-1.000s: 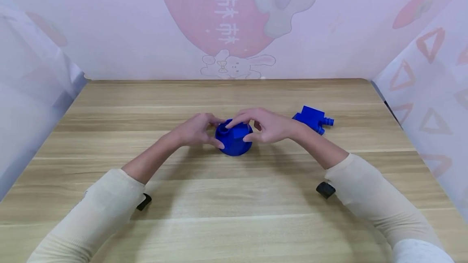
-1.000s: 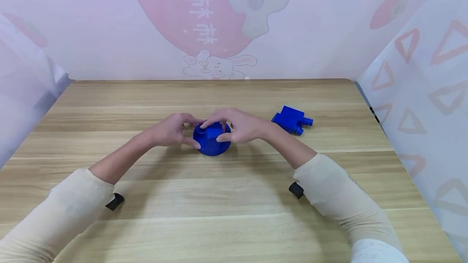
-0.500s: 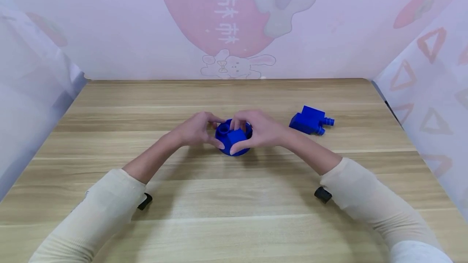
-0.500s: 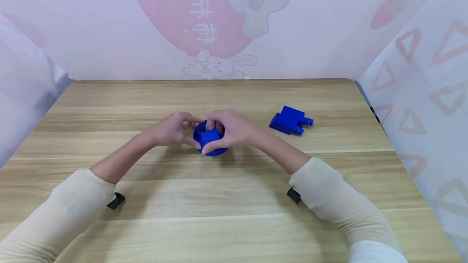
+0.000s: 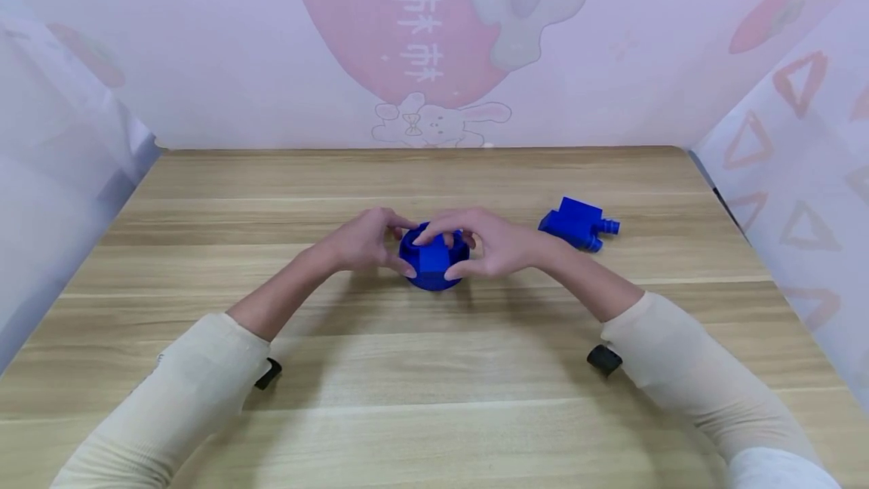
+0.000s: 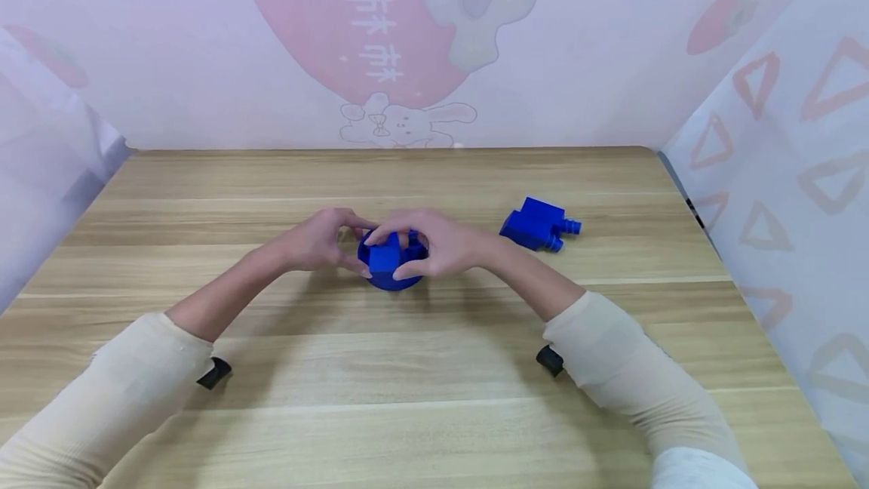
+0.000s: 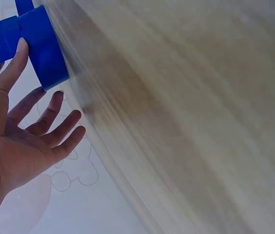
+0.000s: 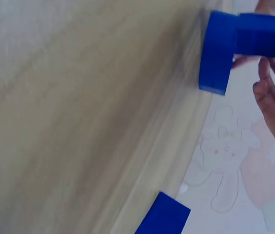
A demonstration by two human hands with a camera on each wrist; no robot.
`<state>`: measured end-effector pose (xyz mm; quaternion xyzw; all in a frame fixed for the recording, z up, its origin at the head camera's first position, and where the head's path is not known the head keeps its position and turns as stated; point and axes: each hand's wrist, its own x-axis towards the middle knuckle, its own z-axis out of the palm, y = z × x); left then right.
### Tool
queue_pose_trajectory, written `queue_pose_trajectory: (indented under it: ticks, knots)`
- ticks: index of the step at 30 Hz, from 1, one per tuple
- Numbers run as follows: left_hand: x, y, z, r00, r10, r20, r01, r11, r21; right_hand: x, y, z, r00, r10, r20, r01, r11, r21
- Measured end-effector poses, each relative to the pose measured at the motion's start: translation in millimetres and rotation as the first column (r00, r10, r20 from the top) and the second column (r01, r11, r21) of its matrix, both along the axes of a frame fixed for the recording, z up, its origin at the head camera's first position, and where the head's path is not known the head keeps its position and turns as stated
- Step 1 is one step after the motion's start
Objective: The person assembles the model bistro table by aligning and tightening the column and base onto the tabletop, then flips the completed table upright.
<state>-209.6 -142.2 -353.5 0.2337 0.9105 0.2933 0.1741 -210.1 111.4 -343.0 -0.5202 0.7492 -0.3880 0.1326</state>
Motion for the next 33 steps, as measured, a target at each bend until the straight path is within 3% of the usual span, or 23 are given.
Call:
queue_pose_trajectory:
  ticks: [7, 18, 33]
  knots:
    - [0.0, 1.7, 1.0, 1.000, -0.019, -0.021, 0.019, 1.000, -0.019, -6.0, 3.6, 2.5, 0.995, 0.092, 0.023, -0.092, 0.996, -0.015]
    - [-1.0, 1.9, 3.6, 1.000, -0.021, -0.007, 0.020, 0.999, -0.044, -6.8, 1.3, 9.4, 0.996, 0.067, 0.052, -0.070, 0.995, 0.071]
    - [-0.3, 2.2, 5.4, 1.000, -0.028, -0.008, 0.027, 0.998, -0.059, -7.0, 4.5, 5.7, 0.995, 0.055, 0.082, -0.062, 0.994, 0.085]
